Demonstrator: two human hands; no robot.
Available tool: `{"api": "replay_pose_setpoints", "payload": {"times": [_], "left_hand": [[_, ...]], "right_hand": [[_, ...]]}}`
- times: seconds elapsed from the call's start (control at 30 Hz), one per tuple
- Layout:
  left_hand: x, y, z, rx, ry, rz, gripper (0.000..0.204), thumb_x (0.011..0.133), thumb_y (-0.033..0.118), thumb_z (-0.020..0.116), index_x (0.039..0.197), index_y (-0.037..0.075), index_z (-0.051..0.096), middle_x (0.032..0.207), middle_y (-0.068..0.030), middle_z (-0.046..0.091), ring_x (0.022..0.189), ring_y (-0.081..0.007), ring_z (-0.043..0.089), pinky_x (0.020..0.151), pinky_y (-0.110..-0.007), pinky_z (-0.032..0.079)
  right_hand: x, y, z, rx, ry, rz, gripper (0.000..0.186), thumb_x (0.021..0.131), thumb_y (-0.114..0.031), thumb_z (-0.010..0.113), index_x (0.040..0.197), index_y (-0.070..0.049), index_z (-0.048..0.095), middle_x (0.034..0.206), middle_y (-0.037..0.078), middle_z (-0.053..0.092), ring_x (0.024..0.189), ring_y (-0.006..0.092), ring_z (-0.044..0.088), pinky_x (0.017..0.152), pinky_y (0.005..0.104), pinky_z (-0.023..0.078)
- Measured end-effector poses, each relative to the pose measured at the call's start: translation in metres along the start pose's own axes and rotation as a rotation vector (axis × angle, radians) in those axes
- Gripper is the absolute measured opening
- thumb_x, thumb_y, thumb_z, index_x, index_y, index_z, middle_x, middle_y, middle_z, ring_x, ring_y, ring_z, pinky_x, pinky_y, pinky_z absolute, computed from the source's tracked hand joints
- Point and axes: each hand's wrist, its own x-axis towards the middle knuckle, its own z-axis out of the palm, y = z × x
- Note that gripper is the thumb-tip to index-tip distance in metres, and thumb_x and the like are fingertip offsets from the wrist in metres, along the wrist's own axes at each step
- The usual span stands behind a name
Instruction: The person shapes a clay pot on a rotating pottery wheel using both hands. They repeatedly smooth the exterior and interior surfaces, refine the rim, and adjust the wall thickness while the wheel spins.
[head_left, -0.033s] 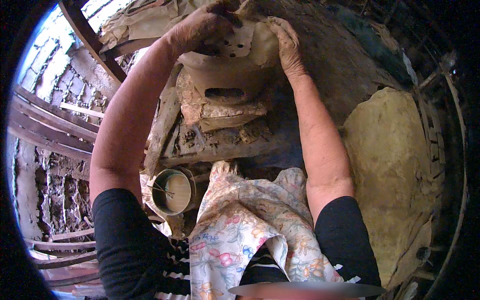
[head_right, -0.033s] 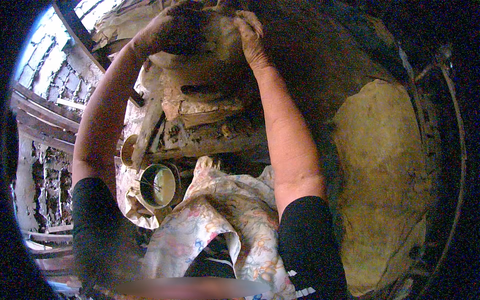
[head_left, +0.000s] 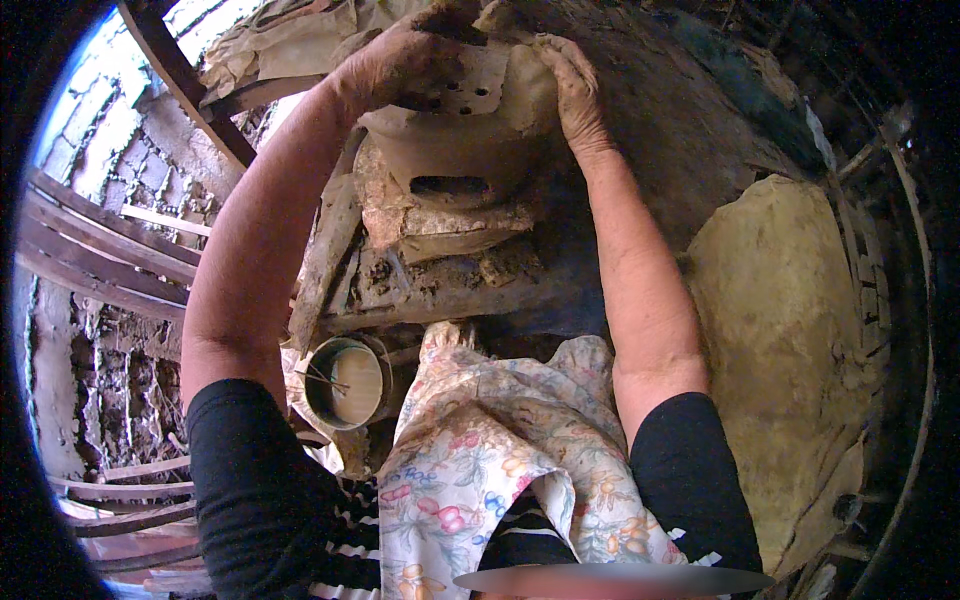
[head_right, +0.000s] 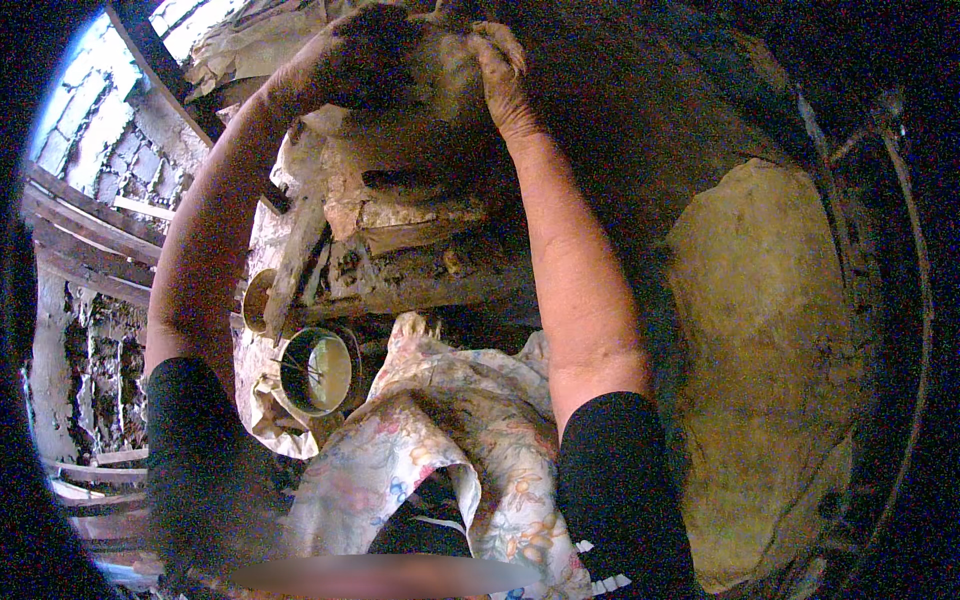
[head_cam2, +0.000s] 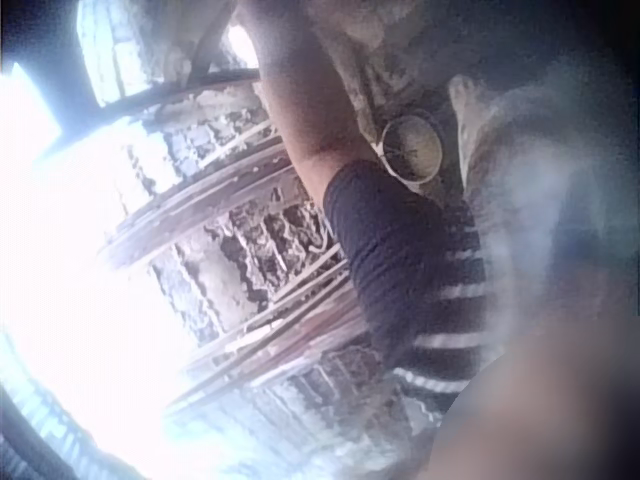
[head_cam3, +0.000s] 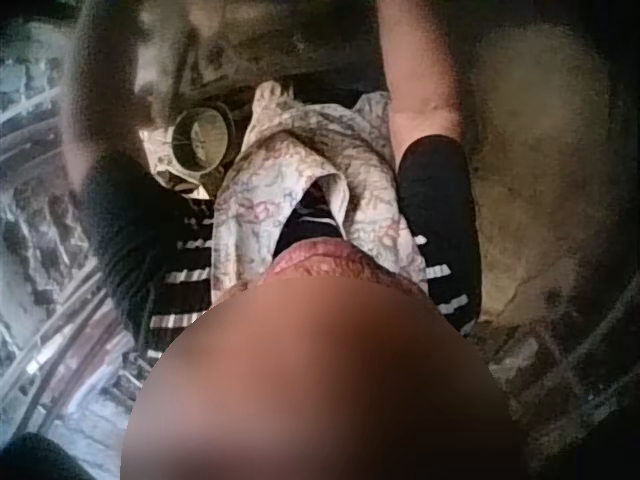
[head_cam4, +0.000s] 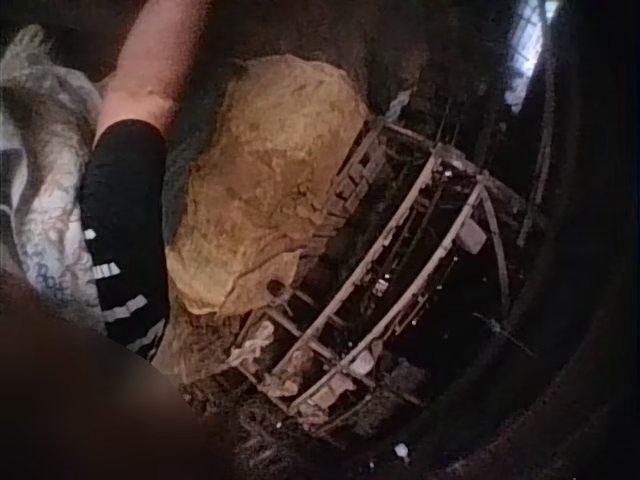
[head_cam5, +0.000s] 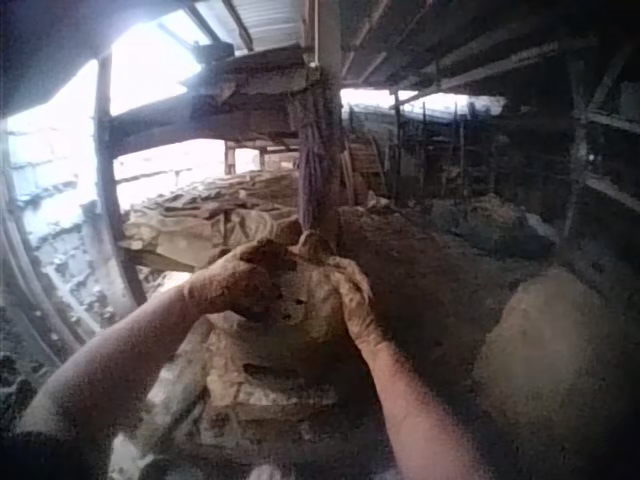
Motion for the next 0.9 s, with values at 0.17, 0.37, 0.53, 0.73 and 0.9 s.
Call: {"api": "replay_pose_setpoints", "payload": {"times": [0.17,0.37,0.53,0.73,0.9], "left_hand": [[-0.001,-0.019,0.023,-0.158,-0.033,0.051,0.046,0.079,0.013,0.059,0.123,0.009,0.045,0.092,-0.0077,0.062,0.071,-0.0127,0.058,0.053,-0.030,0.048],[-0.010,-0.027,0.041,0.664,0.013,0.332,0.041,0.081,0.007,0.054,0.120,0.001,0.044,0.100,-0.0129,0.060,0.086,-0.0223,0.058,0.075,-0.032,0.049],[-0.007,-0.017,0.026,0.512,-0.173,0.116,0.023,0.076,0.011,0.054,0.094,-0.002,0.057,0.090,-0.0184,0.060,0.085,-0.0320,0.059,0.070,-0.040,0.047],[-0.001,-0.014,0.009,0.403,-0.356,0.038,0.018,0.071,0.010,0.062,0.088,0.005,0.063,0.087,-0.0083,0.062,0.083,-0.0190,0.058,0.071,-0.032,0.048],[0.014,-0.002,0.003,0.680,-0.131,0.377,0.025,0.080,0.014,0.055,0.104,0.005,0.058,0.081,-0.0046,0.060,0.067,-0.0121,0.055,0.058,-0.027,0.045]], "right_hand": [[-0.002,0.003,0.007,-0.119,0.089,-0.053,0.028,0.084,-0.022,0.050,0.102,-0.003,0.059,0.099,0.006,0.060,0.095,0.0169,0.053,0.087,0.0277,0.040],[-0.002,0.012,0.013,-0.196,0.098,-0.094,0.028,0.085,-0.021,0.049,0.101,0.000,0.058,0.100,0.008,0.060,0.095,0.0190,0.054,0.087,0.0287,0.041],[-0.003,0.010,0.013,-0.254,0.089,-0.122,0.029,0.085,-0.021,0.048,0.103,0.001,0.058,0.101,0.008,0.060,0.095,0.0188,0.054,0.087,0.0291,0.040],[-0.003,0.013,0.017,-0.269,0.077,-0.109,0.033,0.085,-0.024,0.049,0.107,0.000,0.056,0.106,0.009,0.058,0.098,0.0178,0.052,0.090,0.0297,0.039],[-0.005,0.020,0.019,-0.336,0.123,-0.164,0.034,0.086,-0.024,0.048,0.110,-0.001,0.056,0.107,0.010,0.058,0.099,0.0207,0.053,0.091,0.0313,0.039]]}}
